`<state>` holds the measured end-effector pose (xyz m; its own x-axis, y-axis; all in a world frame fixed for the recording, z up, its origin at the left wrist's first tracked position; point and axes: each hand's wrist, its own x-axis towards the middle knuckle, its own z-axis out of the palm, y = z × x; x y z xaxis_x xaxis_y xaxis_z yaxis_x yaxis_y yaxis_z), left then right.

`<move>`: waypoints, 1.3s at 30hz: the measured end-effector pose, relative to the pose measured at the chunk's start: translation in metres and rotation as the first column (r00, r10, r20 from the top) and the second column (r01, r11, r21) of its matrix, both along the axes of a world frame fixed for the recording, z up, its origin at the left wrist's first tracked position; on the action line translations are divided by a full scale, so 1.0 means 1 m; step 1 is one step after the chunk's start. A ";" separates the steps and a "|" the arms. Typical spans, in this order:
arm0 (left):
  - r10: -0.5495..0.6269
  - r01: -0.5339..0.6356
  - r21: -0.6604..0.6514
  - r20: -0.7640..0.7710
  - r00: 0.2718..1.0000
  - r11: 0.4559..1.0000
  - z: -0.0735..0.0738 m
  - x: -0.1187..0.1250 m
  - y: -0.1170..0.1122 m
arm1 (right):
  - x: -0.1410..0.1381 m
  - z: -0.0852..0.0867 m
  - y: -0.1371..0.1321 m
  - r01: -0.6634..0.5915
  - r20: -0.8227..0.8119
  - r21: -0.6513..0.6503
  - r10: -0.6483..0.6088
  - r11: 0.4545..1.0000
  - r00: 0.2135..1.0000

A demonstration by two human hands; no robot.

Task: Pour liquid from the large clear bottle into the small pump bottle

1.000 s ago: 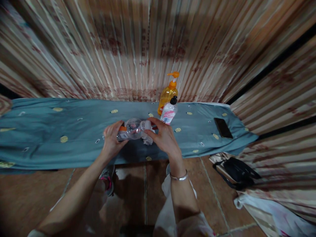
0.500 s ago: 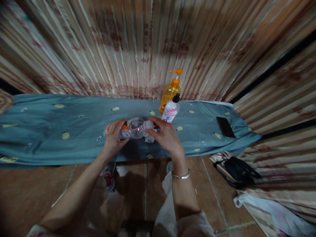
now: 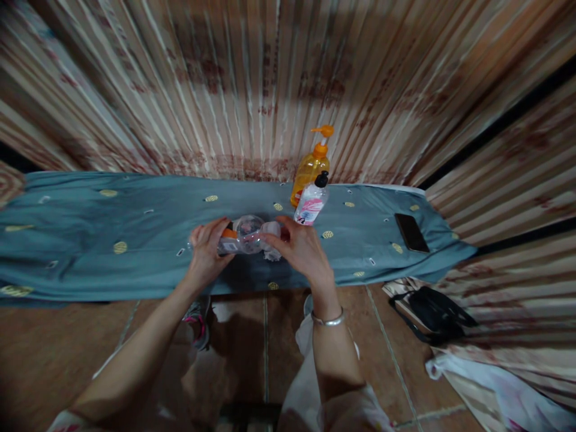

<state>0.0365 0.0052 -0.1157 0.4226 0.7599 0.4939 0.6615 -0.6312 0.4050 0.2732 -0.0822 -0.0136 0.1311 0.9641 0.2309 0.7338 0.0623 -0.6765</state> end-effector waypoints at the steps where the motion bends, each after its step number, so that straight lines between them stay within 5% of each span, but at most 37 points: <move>1: 0.002 -0.002 -0.002 -0.002 1.000 1.000 0.000 0.000 0.000 | 0.000 0.000 0.000 -0.018 -0.022 -0.005 0.017 1.000 1.000; 39: 0.006 -0.007 -0.036 -0.018 1.000 0.999 0.002 0.001 -0.001 | -0.006 -0.006 0.006 -0.025 -0.002 0.004 0.025 1.000 1.000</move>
<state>0.0380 0.0043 -0.1133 0.4259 0.7799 0.4586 0.6730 -0.6119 0.4155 0.2670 -0.0761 -0.0193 0.1071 0.9662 0.2343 0.7307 0.0833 -0.6776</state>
